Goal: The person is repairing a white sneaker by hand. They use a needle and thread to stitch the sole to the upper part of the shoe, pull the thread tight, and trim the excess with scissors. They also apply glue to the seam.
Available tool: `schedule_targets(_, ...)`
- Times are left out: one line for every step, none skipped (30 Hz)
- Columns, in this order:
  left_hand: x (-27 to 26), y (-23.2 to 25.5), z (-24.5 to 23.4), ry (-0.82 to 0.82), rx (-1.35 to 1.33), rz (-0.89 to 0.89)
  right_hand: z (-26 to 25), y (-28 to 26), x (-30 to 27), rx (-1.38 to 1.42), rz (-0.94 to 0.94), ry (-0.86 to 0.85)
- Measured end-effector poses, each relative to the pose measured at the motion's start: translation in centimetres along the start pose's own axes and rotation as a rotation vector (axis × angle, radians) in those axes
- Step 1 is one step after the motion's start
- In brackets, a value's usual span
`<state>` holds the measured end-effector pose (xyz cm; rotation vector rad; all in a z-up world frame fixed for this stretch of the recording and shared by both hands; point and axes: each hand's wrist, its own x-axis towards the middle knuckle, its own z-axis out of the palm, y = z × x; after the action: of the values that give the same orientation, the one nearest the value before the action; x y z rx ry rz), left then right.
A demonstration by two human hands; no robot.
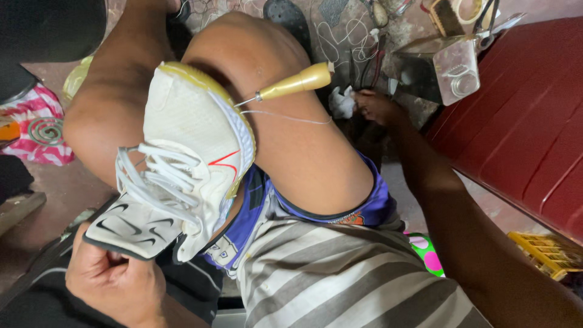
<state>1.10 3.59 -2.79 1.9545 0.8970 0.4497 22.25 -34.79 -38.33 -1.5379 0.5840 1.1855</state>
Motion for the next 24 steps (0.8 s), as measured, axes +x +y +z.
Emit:
schedule_targets(-0.1, -0.2, -0.2, 0.007, -0.024, -0.003, -0.8, 0.5, 0.0, -0.002, 0.047, -0.045)
schedule_targets(-0.2, -0.4, -0.3, -0.021, -0.030, 0.021, -1.5, 1.1, -0.2, -0.003, 0.084, -0.073)
schedule_targets(-0.2, -0.7, -0.4, -0.040, -0.039, 0.052, -2.0, 1.2, 0.2, -0.009, 0.105, -0.101)
schedule_targets(-0.1, -1.0, -0.6, -0.064, -0.067, 0.078, -2.5, 1.3, 0.3, -0.014, 0.126, -0.118)
schedule_targets(-0.3, -1.2, -1.0, -0.088, -0.092, 0.096, -2.9, 1.7, 0.3, -0.025, 0.149, -0.136)
schedule_targets(-0.4, -1.6, -1.2, -0.117, -0.136, 0.110, -3.3, 1.9, 0.3, -0.034, 0.170, -0.154)
schedule_targets(-0.4, -1.8, -1.4, -0.135, -0.151, 0.120, -3.7, 2.3, 0.0, -0.033, 0.184, -0.163)
schedule_targets(-0.4, -1.9, -1.6, -0.153, -0.166, 0.130, -3.9, 2.5, -0.4, -0.033, 0.189, -0.164)
schedule_targets(-0.4, -2.1, -1.5, -0.151, -0.159, 0.141, -4.3, 2.4, -0.7, -0.030, 0.178, -0.146)
schedule_targets(-0.3, -2.2, -1.4, -0.140, -0.160, 0.143, -4.6, 2.4, -1.3, -0.023, 0.158, -0.121)
schedule_targets(-0.5, -2.2, -1.4, -0.127, -0.157, 0.140, -4.6, 2.5, -1.8, -0.013, 0.150, -0.090)
schedule_targets(-0.7, -2.3, -1.3, -0.105, -0.163, 0.128, -4.8, 2.5, -2.3, 0.003, 0.115, -0.106)
schedule_targets(-0.7, -2.3, -1.1, -0.091, -0.170, 0.118, -4.9, 2.8, -2.9, 0.027, 0.082, -0.117)
schedule_targets(-0.7, -2.3, -0.9, -0.084, -0.159, 0.131, -4.9, 3.0, -3.3, 0.050, 0.048, -0.128)
schedule_targets(-0.8, -2.2, -0.7, -0.077, -0.149, 0.143, -5.0, 3.2, -3.5, 0.073, 0.043, -0.117)
schedule_targets(-0.8, -2.1, -0.5, -0.064, -0.127, 0.158, -5.0, 3.4, -3.6, 0.095, 0.038, -0.107)
schedule_targets(-0.9, -2.0, -0.3, -0.051, -0.105, 0.169, -5.1, 3.5, -3.6, 0.115, 0.034, -0.097)
schedule_targets(-0.8, -1.8, -0.2, -0.033, -0.072, 0.182, -5.0, 3.5, -3.6, 0.215, 0.013, -0.110)
schedule_targets(-0.8, -1.5, -0.2, -0.014, -0.037, 0.194, -5.0, 3.6, -3.6, 0.313, -0.007, -0.126)
schedule_targets(-0.8, -1.2, -0.2, -0.006, -0.027, 0.183, -5.0, 3.6, -3.8, 0.412, -0.026, -0.141)
schedule_targets(-0.9, -0.7, -0.2, 0.005, -0.015, 0.173, -4.9, 3.4, -4.0, 0.450, -0.055, -0.147)
schedule_targets(-0.9, -0.1, -0.3, 0.016, -0.004, 0.164, -4.8, 3.1, -4.5, 0.489, -0.084, -0.154)
schedule_targets(-1.0, 0.5, -0.4, 0.022, 0.034, 0.204, -4.6, 2.6, -5.1, 0.526, -0.113, -0.164)
schedule_targets(-1.1, 1.1, -0.6, 0.027, 0.073, 0.244, -4.4, 2.0, -5.9, 0.490, -0.164, -0.071)
